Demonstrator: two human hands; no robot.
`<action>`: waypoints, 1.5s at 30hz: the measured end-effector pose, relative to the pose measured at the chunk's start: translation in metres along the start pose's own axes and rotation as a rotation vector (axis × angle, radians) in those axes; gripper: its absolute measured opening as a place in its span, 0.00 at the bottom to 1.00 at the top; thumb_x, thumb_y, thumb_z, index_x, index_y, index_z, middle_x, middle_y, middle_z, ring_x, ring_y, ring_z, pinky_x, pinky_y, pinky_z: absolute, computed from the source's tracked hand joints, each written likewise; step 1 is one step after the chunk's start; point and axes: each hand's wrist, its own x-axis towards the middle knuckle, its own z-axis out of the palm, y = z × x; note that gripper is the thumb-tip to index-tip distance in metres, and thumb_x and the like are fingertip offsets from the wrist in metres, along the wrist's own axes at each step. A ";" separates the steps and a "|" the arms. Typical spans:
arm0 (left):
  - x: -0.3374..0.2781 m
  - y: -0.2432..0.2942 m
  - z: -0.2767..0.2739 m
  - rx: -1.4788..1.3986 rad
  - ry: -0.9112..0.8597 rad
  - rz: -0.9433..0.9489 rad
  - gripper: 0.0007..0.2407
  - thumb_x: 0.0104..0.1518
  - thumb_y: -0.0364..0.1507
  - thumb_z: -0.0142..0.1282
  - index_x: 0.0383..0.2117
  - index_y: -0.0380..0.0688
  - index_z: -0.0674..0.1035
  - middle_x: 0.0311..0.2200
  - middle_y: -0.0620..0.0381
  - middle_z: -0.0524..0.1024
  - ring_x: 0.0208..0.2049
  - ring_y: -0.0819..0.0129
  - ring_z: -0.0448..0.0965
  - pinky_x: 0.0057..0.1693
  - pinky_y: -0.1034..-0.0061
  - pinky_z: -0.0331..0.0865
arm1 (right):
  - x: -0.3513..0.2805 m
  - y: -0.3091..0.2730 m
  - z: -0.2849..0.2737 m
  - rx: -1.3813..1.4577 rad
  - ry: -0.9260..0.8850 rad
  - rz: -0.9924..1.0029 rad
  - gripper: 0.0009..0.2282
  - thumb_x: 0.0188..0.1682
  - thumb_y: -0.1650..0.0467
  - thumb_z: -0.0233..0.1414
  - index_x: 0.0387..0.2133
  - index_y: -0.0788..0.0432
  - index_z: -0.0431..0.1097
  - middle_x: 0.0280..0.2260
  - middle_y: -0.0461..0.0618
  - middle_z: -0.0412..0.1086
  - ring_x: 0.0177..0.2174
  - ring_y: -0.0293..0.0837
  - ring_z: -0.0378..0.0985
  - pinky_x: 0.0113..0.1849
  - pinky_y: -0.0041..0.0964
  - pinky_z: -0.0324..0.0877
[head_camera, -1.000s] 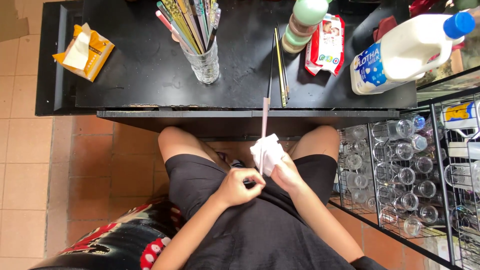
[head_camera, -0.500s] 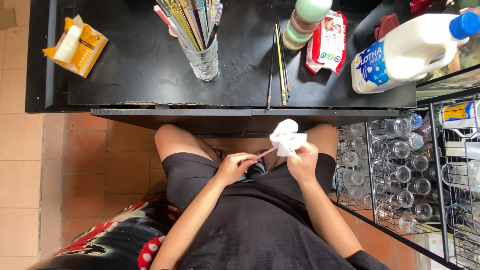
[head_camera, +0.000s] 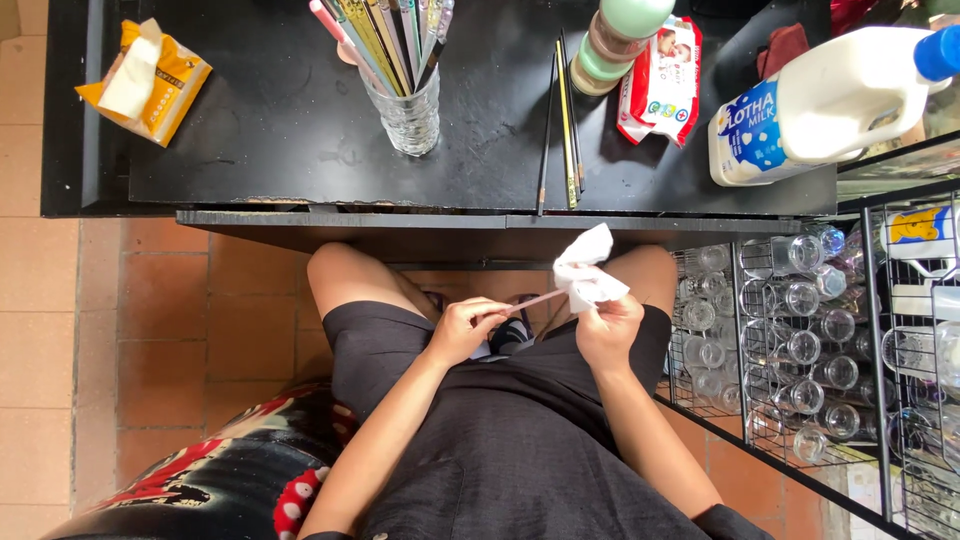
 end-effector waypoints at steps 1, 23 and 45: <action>0.000 -0.001 0.000 0.001 0.001 0.002 0.08 0.58 0.23 0.61 0.42 0.40 0.85 0.34 0.58 0.84 0.26 0.80 0.76 0.34 0.83 0.70 | -0.002 0.009 -0.001 0.001 0.000 -0.002 0.07 0.53 0.79 0.54 0.43 0.70 0.74 0.42 0.53 0.77 0.42 0.39 0.79 0.46 0.31 0.73; 0.003 -0.003 0.001 0.125 0.035 -0.026 0.09 0.47 0.26 0.72 0.32 0.41 0.83 0.28 0.62 0.79 0.19 0.82 0.68 0.28 0.83 0.64 | 0.005 -0.036 0.011 -0.276 -0.389 0.180 0.08 0.48 0.78 0.54 0.39 0.64 0.78 0.30 0.49 0.79 0.29 0.36 0.77 0.32 0.31 0.72; 0.000 0.002 0.003 0.131 -0.028 -0.023 0.09 0.56 0.23 0.61 0.42 0.44 0.85 0.33 0.58 0.84 0.27 0.78 0.80 0.35 0.81 0.73 | 0.011 -0.043 0.024 -0.118 -0.475 0.079 0.08 0.50 0.81 0.52 0.38 0.66 0.78 0.41 0.52 0.79 0.35 0.40 0.82 0.36 0.31 0.75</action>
